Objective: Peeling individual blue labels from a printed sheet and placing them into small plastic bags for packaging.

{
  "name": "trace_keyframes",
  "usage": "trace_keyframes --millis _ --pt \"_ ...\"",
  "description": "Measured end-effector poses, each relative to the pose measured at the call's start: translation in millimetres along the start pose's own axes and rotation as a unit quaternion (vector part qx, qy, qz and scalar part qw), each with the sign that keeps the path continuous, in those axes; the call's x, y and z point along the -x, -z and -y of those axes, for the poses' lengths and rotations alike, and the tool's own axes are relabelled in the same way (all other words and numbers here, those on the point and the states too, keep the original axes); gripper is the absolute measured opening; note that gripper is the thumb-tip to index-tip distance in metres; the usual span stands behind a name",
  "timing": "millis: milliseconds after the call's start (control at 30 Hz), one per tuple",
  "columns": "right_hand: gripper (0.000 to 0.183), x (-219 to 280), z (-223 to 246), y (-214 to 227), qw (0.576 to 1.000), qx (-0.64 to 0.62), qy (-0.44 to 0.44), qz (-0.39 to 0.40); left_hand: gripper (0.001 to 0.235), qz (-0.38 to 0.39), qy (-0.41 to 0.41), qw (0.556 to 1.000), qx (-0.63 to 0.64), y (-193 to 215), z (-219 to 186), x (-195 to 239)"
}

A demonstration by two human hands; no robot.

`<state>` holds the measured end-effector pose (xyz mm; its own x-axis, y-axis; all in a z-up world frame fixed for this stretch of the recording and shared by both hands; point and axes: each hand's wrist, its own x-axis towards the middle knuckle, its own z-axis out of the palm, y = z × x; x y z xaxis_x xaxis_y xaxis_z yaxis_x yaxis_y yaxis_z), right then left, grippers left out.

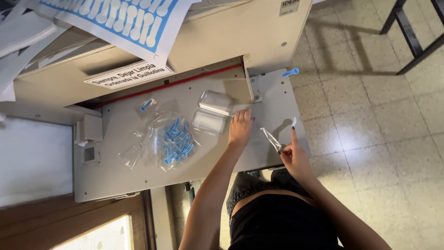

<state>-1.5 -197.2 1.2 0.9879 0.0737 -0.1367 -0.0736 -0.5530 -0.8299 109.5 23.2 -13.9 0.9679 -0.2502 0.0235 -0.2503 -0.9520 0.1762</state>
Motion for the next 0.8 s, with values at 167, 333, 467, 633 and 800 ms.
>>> trace_keyframes --millis 167,333,467,633,800 --pt "0.094 8.3 10.2 -11.0 0.998 0.042 -0.001 -0.04 0.032 0.135 -0.093 0.986 -0.012 30.8 -35.2 37.5" --pt "0.093 19.5 16.9 -15.6 0.994 0.09 -0.009 -0.054 0.06 -0.025 -0.2 0.979 -0.031 -2.5 -29.9 106.3" --pt "0.088 27.3 31.8 -13.0 0.994 0.079 -0.015 -0.077 0.061 -0.055 -0.183 0.982 0.001 0.5 -27.5 118.6" --pt "0.08 37.2 29.5 -13.6 0.989 0.097 0.013 -0.114 0.061 -0.08 -0.181 0.979 0.045 -7.1 -25.1 118.8" --pt "0.059 56.7 44.4 -7.5 0.985 -0.037 -0.017 -0.169 0.053 -0.152 -0.158 0.961 0.17 14.7 -27.5 122.1"
